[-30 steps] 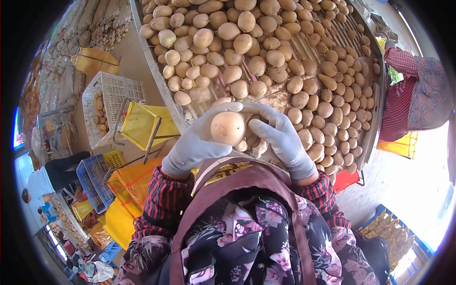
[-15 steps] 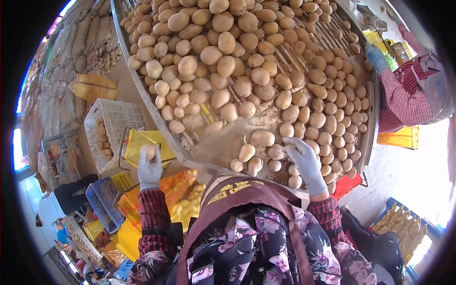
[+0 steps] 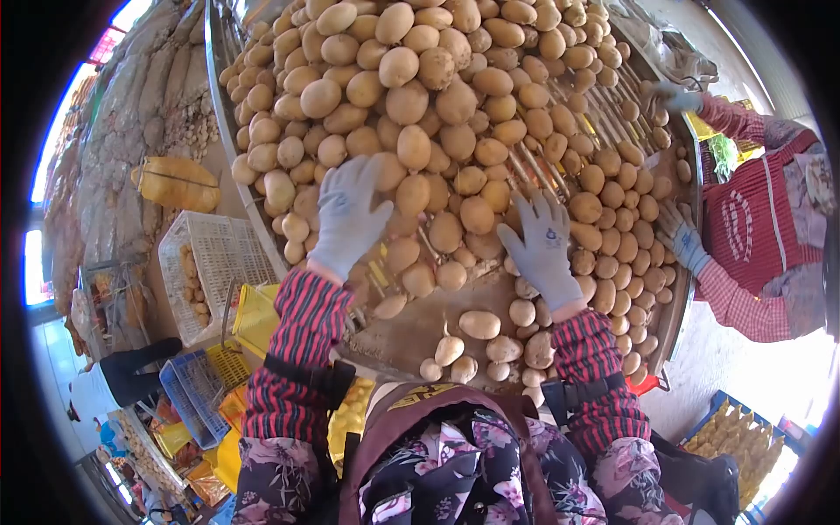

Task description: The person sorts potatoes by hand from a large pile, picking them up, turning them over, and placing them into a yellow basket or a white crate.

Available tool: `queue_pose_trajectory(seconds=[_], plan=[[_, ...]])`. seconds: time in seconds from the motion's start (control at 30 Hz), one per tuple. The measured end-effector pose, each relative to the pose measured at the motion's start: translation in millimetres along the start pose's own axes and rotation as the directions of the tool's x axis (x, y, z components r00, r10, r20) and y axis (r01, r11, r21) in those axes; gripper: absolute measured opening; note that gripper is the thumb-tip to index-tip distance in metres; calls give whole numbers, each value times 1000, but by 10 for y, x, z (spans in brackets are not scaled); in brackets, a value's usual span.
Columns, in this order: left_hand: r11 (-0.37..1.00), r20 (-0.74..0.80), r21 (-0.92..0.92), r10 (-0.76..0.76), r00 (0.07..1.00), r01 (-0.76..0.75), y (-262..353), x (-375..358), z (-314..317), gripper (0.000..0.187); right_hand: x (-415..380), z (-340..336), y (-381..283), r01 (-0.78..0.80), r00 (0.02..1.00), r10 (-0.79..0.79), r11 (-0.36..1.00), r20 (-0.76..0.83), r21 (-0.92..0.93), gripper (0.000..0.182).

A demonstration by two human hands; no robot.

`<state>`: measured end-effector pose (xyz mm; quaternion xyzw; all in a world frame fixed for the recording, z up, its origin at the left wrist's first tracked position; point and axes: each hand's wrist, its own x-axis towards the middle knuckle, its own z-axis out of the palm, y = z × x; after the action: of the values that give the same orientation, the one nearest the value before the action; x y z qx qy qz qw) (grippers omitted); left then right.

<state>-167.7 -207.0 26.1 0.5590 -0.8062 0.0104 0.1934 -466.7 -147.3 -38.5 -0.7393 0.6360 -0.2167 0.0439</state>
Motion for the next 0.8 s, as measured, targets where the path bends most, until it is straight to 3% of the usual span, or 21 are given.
queue_pose_trajectory(seconds=[0.03, 0.07, 0.13, 0.23, 0.3, 0.37, 0.4, 0.47, 0.5, 0.53, 0.57, 0.63, 0.7, 0.73, 0.8], plan=[[991, 129, 134, 5, 992, -23, 38, 143, 63, 66, 1, 82, 96, -6, 1000, 6, 1000, -7, -7, 50], [992, 131, 125, 17, 991, -33, 54, 263, 111, 66, -45, 149, 197, -46, 999, 46, 999, -6, -12, 51], [971, 343, 237, -117, 932, 34, 92, 428, 206, 64, -109, 129, 333, -81, 997, 79, 993, 27, 84, 54], [994, 328, 107, -66, 942, 33, -3, 420, 218, 56, -430, 76, 186, -149, 977, 119, 975, 175, 166, 57], [998, 334, 47, -51, 941, 38, 101, 366, 173, 59, -649, 33, 68, -196, 975, 166, 956, 147, 220, 57], [868, 229, -491, 47, 972, 73, 321, 228, 78, 62, -799, -89, -114, -130, 979, 102, 980, 176, 151, 54], [864, 245, -497, 55, 968, 77, 464, 159, 23, 62, -836, -115, -175, -83, 985, 52, 978, 166, 190, 51], [589, 479, -716, 23, 878, 375, 760, 28, -55, 66, -888, -146, -307, -129, 983, 92, 962, 161, 240, 50], [664, 361, -708, 47, 931, 241, 837, -31, 4, 65, -892, -161, -330, -156, 983, 119, 945, 143, 287, 49], [670, 360, -700, 32, 932, 247, 893, -93, -5, 65, -884, -195, -319, -232, 973, 210, 835, 100, 499, 46], [676, 359, -693, 23, 933, 251, 967, -136, -34, 65, -899, -265, -336, -332, 933, 322, 602, 159, 726, 49], [671, 341, -705, 35, 939, 231, 1133, -176, -47, 64, -707, -529, -520, -434, 833, 374, -14, 408, 901, 51], [704, 200, -710, 225, 954, -17, 1292, -167, -106, 65, -557, -586, -675, -385, 858, 384, 42, 341, 922, 55], [665, 139, -743, 260, 955, -73, 1337, -217, -44, 65, -534, -623, -705, -330, 887, 373, 98, 273, 939, 59], [663, 118, -743, 260, 958, -88, 1429, -267, -65, 65, -556, -750, -666, -341, 901, 329, 134, 282, 931, 54]])
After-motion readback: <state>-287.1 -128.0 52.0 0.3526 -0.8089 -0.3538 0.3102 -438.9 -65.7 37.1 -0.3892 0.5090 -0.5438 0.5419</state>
